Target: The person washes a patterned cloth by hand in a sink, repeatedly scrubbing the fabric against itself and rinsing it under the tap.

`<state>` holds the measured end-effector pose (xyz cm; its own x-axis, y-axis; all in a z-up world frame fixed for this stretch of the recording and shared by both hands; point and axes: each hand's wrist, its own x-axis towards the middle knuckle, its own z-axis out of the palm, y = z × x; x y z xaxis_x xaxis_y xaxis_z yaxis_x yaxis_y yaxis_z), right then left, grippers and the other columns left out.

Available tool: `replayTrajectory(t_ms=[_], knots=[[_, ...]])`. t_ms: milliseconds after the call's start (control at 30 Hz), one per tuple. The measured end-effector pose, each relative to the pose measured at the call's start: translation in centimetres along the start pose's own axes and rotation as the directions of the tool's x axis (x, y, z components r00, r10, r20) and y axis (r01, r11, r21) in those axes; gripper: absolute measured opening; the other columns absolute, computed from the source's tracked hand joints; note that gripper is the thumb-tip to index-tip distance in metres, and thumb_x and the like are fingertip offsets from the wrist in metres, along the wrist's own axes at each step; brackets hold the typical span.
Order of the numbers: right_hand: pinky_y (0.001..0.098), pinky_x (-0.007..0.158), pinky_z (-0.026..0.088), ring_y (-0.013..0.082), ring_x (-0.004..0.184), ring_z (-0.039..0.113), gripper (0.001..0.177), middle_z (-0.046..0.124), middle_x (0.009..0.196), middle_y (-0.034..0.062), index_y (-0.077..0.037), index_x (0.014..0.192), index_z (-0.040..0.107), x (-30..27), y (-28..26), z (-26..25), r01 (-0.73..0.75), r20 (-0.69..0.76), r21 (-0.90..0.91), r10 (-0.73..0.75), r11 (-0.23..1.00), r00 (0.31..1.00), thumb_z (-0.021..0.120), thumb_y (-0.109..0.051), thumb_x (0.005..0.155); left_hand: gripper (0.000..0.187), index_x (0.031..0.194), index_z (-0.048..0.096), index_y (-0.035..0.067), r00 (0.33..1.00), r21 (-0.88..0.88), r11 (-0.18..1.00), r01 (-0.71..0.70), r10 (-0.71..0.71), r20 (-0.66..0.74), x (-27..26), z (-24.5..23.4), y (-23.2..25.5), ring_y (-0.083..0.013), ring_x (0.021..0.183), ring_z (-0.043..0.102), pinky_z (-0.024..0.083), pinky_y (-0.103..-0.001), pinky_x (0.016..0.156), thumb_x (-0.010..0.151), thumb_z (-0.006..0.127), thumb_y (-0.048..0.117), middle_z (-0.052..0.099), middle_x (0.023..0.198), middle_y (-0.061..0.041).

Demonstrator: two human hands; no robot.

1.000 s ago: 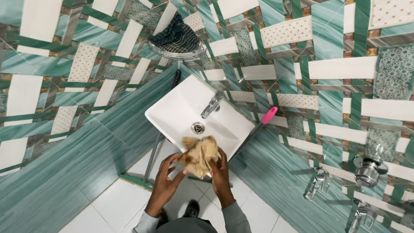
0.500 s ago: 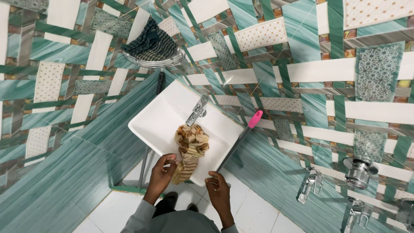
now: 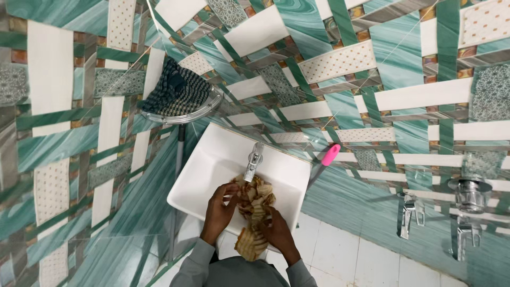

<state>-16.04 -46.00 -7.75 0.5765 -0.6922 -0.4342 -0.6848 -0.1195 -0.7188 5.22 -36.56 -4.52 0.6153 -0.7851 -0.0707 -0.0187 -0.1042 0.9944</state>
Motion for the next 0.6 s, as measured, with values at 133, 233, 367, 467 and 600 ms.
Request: replayTrajectory(t_ms=[133,233,367,467,600], knots=[[0.0380,0.094,0.057,0.0267,0.111,0.068,0.075,0.064,0.130,0.0150,-0.007,0.148,0.042,2.4,-1.1,3.8,0.002,-0.008,0.067,-0.002,0.998,1.000,0.080,-0.020,0.085,0.032,0.126,0.065,0.006,0.996,0.073,0.997,-0.026,0.020,0.082,3.6,-1.9,-1.0,-0.0202,0.099,0.074,0.060,-0.034,0.081,0.095,0.067,0.013,0.075,0.115,-0.011],[0.0416,0.095,0.053,0.0318,0.114,0.064,0.068,0.063,0.130,0.0188,-0.006,0.145,0.047,2.6,-2.4,5.4,0.039,-0.101,-0.127,-0.052,0.991,0.994,0.079,-0.024,0.088,0.027,0.120,0.069,0.006,0.986,0.034,0.998,-0.057,0.051,0.159,7.1,-1.7,-0.6,-0.0185,0.088,0.075,0.063,-0.034,0.076,0.096,0.067,0.018,0.076,0.110,-0.010],[0.0387,0.093,0.058,0.0270,0.108,0.070,0.060,0.067,0.125,0.0166,-0.009,0.143,0.051,1.5,-4.3,5.2,-0.154,-0.127,0.049,0.159,0.987,0.979,0.071,-0.026,0.089,0.023,0.111,0.075,0.005,0.957,0.039,0.993,-0.109,0.094,0.275,12.1,-0.8,1.2,-0.0187,0.077,0.074,0.059,-0.033,0.072,0.096,0.067,0.020,0.078,0.102,-0.008],[0.0393,0.093,0.058,0.0273,0.107,0.069,0.059,0.064,0.128,0.0157,-0.010,0.142,0.052,1.1,-4.5,3.7,-0.246,-0.181,-0.021,0.238,0.969,0.954,0.073,-0.028,0.089,0.024,0.095,0.081,0.003,0.938,0.295,0.954,-0.052,-0.055,0.343,15.5,0.0,2.2,-0.0199,0.069,0.072,0.056,-0.035,0.066,0.095,0.072,0.025,0.078,0.082,-0.010],[0.0400,0.092,0.060,0.0277,0.108,0.073,0.065,0.058,0.135,0.0138,-0.010,0.141,0.050,0.8,-3.3,3.1,-0.333,-0.183,0.021,0.331,0.943,0.926,0.076,-0.031,0.085,0.025,0.088,0.081,0.000,0.923,0.172,0.974,0.150,-0.200,0.329,16.4,1.6,1.4,-0.0137,0.068,0.077,0.061,-0.026,0.065,0.091,0.075,0.024,0.079,0.077,-0.008]])
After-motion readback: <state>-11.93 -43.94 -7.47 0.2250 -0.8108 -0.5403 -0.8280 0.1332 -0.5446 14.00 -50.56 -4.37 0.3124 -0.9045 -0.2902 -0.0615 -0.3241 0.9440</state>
